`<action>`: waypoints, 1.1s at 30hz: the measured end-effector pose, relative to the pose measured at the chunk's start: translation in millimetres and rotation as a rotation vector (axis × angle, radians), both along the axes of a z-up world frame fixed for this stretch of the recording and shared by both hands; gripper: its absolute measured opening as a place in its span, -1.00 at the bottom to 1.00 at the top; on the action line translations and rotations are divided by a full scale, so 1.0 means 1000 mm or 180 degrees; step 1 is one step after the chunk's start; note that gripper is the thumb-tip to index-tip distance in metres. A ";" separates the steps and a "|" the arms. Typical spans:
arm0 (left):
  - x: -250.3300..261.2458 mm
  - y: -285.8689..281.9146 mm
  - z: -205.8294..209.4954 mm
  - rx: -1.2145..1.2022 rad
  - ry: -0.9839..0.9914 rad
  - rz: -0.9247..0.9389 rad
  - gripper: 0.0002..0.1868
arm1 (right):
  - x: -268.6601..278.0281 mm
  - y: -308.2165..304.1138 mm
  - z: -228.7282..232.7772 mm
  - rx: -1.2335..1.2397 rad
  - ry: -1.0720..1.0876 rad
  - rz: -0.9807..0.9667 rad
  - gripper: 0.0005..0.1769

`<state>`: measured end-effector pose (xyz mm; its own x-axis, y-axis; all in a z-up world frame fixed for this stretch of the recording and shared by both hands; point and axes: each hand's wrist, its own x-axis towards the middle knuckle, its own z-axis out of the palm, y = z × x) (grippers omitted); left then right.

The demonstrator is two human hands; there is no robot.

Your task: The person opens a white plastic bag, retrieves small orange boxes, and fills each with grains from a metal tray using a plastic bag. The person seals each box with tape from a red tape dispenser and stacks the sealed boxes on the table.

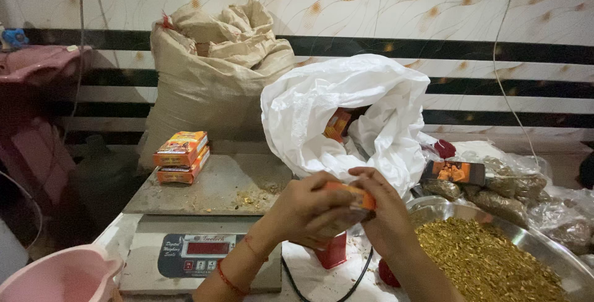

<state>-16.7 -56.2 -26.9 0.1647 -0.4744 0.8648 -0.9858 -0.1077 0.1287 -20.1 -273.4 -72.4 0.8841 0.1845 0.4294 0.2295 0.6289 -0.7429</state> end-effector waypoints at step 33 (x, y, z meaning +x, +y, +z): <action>-0.013 -0.020 0.001 0.0451 0.0404 0.1074 0.00 | -0.005 -0.012 0.037 -0.2656 0.0193 -0.1718 -0.52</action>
<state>-29.5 -76.6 -26.0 0.4333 -0.4887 0.7572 -0.8692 -0.4486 0.2079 -25.6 -285.0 -35.5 0.9546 -0.0264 0.2966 0.2780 -0.2778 -0.9195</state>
